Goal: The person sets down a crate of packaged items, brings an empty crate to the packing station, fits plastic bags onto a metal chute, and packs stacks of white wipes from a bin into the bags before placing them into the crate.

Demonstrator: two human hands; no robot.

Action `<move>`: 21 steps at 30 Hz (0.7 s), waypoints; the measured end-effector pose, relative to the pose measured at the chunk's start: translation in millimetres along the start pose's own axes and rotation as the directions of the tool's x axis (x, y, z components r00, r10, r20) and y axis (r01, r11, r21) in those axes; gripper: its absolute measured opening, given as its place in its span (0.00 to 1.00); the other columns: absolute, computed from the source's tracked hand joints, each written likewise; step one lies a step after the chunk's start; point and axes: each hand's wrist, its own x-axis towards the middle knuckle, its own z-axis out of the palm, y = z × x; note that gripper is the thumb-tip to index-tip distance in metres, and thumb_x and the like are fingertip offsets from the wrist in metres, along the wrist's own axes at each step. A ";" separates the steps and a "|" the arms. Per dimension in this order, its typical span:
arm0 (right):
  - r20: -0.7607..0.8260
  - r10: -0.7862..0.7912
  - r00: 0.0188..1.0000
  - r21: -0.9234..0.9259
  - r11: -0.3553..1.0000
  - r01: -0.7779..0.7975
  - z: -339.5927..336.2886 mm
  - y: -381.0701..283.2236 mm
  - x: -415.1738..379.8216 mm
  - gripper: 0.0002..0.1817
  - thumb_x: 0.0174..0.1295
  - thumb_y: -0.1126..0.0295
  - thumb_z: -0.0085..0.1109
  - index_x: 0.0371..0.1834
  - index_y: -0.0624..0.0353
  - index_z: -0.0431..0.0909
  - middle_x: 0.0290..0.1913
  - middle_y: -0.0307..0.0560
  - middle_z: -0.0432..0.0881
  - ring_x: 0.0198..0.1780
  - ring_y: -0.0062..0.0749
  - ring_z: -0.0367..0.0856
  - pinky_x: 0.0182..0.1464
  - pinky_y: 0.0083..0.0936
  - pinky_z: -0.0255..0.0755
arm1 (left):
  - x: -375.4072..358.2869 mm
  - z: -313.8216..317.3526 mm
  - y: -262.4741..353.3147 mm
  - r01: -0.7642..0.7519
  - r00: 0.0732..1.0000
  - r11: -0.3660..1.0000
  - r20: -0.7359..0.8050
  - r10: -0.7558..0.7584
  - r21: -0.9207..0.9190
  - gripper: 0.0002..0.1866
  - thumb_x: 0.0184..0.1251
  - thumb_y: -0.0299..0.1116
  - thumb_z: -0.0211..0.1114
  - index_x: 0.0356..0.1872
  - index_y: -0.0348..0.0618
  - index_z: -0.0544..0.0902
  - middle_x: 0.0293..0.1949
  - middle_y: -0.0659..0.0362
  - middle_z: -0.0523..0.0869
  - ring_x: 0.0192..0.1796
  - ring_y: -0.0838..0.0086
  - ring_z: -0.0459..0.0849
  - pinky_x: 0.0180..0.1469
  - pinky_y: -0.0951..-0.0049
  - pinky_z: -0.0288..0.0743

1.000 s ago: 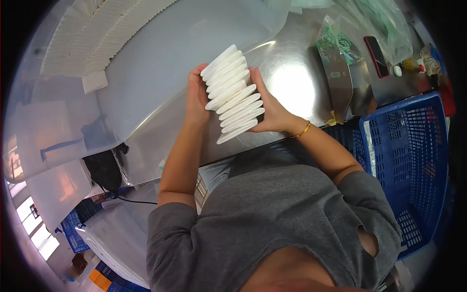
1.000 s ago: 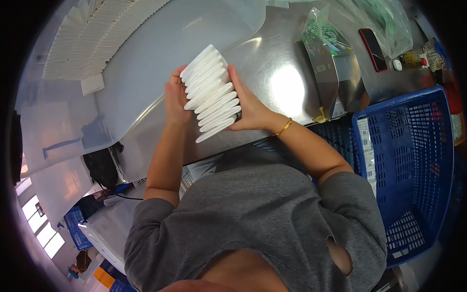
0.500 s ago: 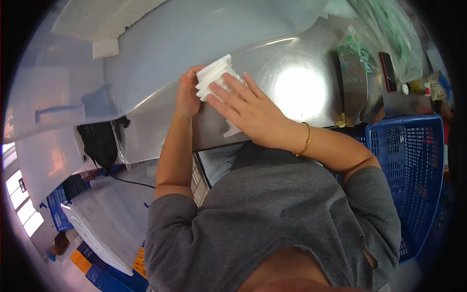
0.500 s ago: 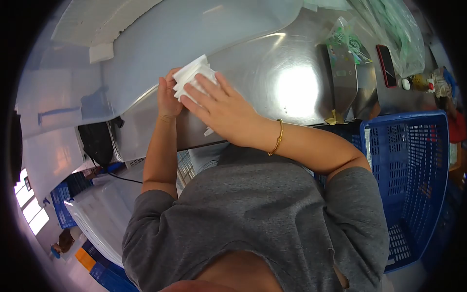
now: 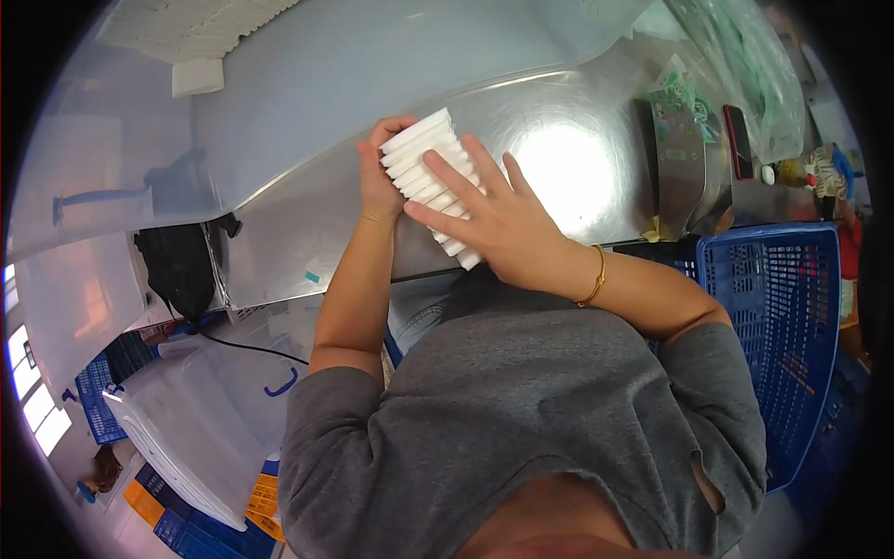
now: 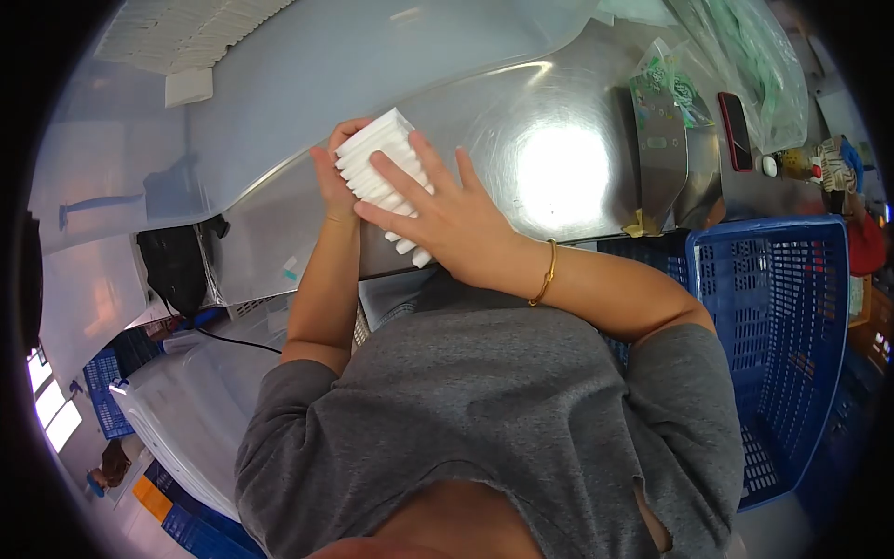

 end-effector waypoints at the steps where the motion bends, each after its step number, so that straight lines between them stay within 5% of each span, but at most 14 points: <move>1: 0.000 0.009 1.000 0.003 1.000 -0.009 1.7 0.2 0.4 0.41 0.43 0.76 0.63 0.64 0.31 0.66 0.73 0.51 0.49 0.68 0.64 0.55 0.58 0.53 0.67 | -2.5 -0.2 -2.5 0.008 1.000 1.000 0.005 -0.008 0.000 0.43 0.61 0.72 0.39 0.47 0.35 0.73 0.45 0.56 0.78 0.48 0.71 0.77 0.52 0.70 0.72; 7: -0.031 0.056 0.998 0.252 0.967 -0.046 -4.4 16.9 -11.6 0.41 0.41 0.75 0.66 0.64 0.32 0.67 0.72 0.55 0.52 0.62 0.63 0.65 0.53 0.41 0.75 | -10.3 20.5 -19.8 -0.014 0.988 1.000 -0.153 0.017 0.023 0.39 0.62 0.67 0.43 0.49 0.34 0.72 0.45 0.51 0.79 0.47 0.67 0.79 0.51 0.67 0.74; 13: -0.275 0.210 0.938 0.119 0.976 -0.184 -96.5 49.2 -133.0 0.36 0.40 0.73 0.68 0.59 0.40 0.73 0.68 0.63 0.58 0.60 0.62 0.69 0.55 0.38 0.72 | 11.9 204.4 -10.7 -0.019 0.974 1.000 0.227 0.019 -0.003 0.35 0.65 0.61 0.42 0.46 0.32 0.74 0.45 0.50 0.78 0.46 0.66 0.80 0.49 0.67 0.74; 16: -0.324 0.272 0.906 0.013 0.959 -0.283 -141.9 57.0 -205.4 0.35 0.39 0.73 0.69 0.57 0.45 0.76 0.67 0.65 0.59 0.60 0.58 0.70 0.56 0.38 0.70 | 11.6 289.5 -33.8 -0.254 0.891 0.966 0.401 0.212 0.053 0.29 0.67 0.54 0.45 0.44 0.33 0.75 0.42 0.48 0.79 0.44 0.65 0.79 0.46 0.66 0.72; 18: -0.298 0.334 0.894 0.015 0.938 -0.346 -151.0 66.1 -241.5 0.37 0.37 0.73 0.70 0.58 0.45 0.75 0.67 0.65 0.59 0.61 0.58 0.69 0.57 0.39 0.70 | 9.3 328.5 -41.6 -0.548 0.756 0.820 0.515 0.404 0.162 0.19 0.66 0.44 0.49 0.40 0.36 0.78 0.41 0.49 0.78 0.40 0.60 0.77 0.42 0.65 0.69; 21: -0.249 0.403 0.881 0.023 0.911 -0.411 -139.5 84.6 -268.4 0.41 0.33 0.75 0.70 0.60 0.44 0.73 0.67 0.63 0.60 0.62 0.57 0.68 0.58 0.39 0.69 | 4.0 340.8 -54.8 -0.434 0.804 0.835 0.564 0.189 0.339 0.14 0.64 0.39 0.52 0.39 0.40 0.79 0.40 0.51 0.78 0.39 0.59 0.76 0.44 0.64 0.66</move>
